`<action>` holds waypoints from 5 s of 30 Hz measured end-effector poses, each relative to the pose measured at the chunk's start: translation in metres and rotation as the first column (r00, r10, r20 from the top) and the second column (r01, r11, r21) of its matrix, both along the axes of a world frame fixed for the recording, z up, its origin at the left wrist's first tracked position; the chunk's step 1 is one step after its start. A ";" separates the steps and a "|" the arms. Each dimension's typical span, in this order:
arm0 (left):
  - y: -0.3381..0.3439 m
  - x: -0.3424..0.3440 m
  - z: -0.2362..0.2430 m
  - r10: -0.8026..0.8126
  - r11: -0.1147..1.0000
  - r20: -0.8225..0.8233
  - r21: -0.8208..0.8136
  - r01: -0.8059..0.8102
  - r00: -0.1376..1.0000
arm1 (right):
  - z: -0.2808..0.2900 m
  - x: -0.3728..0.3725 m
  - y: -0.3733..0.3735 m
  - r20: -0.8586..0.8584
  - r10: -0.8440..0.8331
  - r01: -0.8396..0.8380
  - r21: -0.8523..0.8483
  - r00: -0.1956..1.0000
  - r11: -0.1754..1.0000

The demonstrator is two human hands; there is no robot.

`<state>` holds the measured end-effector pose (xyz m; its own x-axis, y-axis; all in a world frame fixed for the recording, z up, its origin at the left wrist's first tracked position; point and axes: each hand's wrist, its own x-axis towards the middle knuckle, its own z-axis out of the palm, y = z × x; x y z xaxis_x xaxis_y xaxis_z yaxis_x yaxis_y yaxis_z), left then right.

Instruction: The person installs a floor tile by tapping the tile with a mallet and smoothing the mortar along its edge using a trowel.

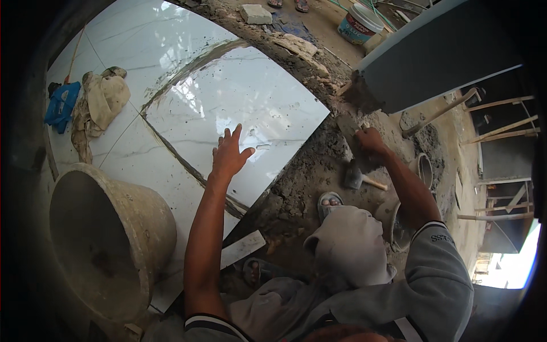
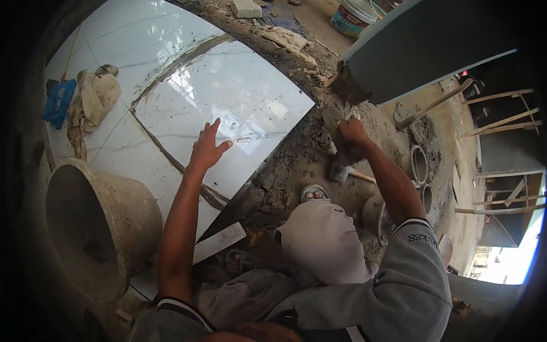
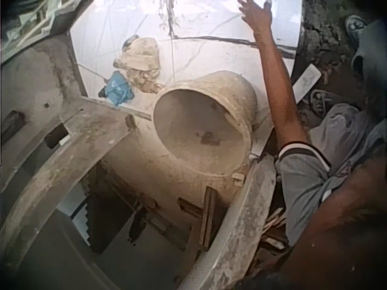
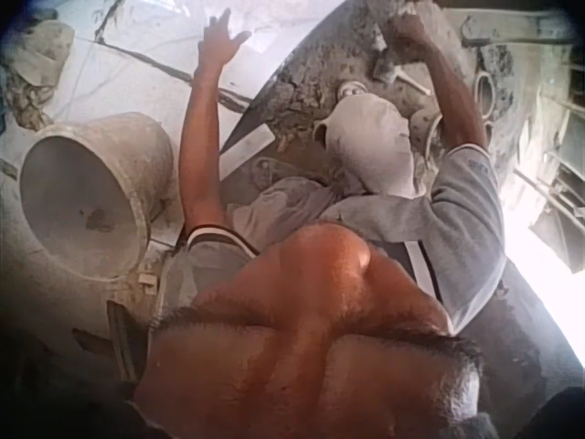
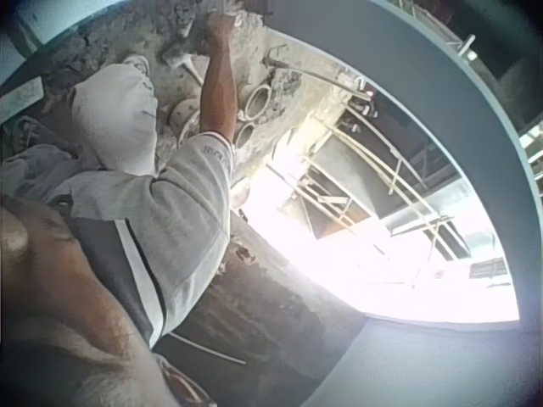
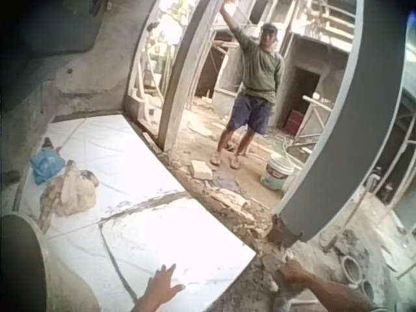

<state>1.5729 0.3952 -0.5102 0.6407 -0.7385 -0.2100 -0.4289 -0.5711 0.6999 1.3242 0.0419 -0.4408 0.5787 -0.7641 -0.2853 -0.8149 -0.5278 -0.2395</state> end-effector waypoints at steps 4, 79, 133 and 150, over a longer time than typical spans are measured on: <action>0.015 -0.002 -0.014 0.013 0.997 -0.012 0.070 -0.012 1.000 | 0.008 0.047 0.056 0.137 -0.452 0.354 0.441 0.881 0.825; 0.110 0.048 -0.016 0.421 0.856 -0.141 0.389 -0.341 0.896 | -0.078 0.044 -0.102 0.397 0.383 -0.463 0.127 0.834 0.877; 0.111 0.055 -0.013 0.429 0.851 -0.197 0.415 -0.322 0.881 | -0.082 -0.043 -0.116 0.325 0.067 -0.187 0.356 0.943 0.916; 0.115 0.042 -0.010 0.421 0.847 -0.234 0.447 -0.287 0.876 | -0.079 -0.060 -0.110 0.409 0.033 -0.183 0.335 0.912 0.924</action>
